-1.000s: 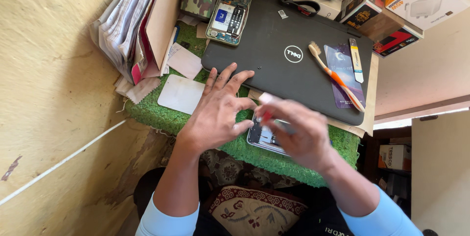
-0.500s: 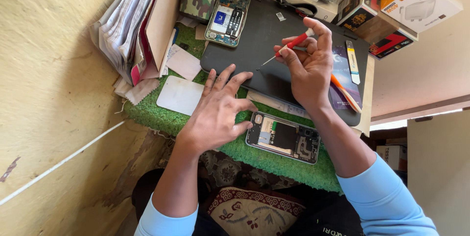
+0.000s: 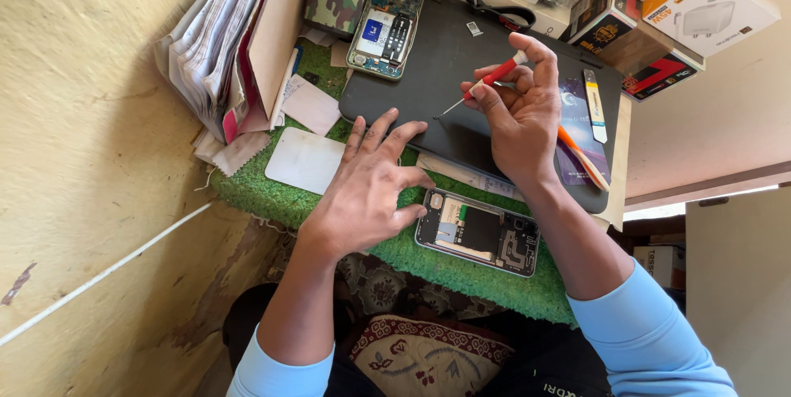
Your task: The person repairs a disassembled smartphone on a small workbench. They use a red-handled screwdriver to work on the phone's internal components, then align the back cover onto the phone body, press it into place, and set the reassembled phone on a closed laptop.
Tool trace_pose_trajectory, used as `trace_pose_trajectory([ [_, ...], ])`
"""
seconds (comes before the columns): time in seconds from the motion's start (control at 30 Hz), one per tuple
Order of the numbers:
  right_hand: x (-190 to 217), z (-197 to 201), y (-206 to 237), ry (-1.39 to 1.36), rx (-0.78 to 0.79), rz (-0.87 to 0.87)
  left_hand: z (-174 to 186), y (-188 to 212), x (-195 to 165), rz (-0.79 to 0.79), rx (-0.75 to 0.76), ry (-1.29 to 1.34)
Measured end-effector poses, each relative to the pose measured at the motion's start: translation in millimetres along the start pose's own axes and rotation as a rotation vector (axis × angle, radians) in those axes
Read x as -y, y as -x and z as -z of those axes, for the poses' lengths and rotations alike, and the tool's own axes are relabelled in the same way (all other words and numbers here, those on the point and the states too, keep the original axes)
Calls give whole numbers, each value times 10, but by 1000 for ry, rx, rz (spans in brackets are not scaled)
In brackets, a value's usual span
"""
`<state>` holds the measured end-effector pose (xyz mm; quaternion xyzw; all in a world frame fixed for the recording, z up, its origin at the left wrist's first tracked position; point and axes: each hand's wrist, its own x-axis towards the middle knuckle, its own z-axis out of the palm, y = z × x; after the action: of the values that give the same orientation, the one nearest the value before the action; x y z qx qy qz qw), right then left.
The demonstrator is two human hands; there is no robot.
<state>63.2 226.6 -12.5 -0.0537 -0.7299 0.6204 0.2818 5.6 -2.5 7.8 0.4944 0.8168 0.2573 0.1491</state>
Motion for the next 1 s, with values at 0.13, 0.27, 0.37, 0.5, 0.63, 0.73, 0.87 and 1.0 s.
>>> trace_pose_trajectory([
  [0.13, 3, 0, 5, -12, 0, 2, -4, -4, 0, 0, 3, -3],
  [0.27, 30, 26, 21, 1, -9, -16, 0, -3, -1, 1, 5, -3],
  [0.37, 54, 40, 38, 0, -2, -15, 3, -5, -3, 2, 6, -2],
  [0.5, 89, 35, 55, -30, -6, -39, 7, -6, -6, -5, -1, -2],
  [0.63, 181, 58, 120, -56, -14, -61, 13, -9, -5, 6, 18, -13],
  [0.73, 285, 90, 262, -87, -17, -94, 16, -13, -5, 22, 41, -19],
  [0.87, 393, 104, 541, -66, -11, -171, 19, -17, -7, 31, 44, -3],
  [1.0, 395, 54, 782, -82, 35, -234, 18, -13, -15, 36, 52, -23],
])
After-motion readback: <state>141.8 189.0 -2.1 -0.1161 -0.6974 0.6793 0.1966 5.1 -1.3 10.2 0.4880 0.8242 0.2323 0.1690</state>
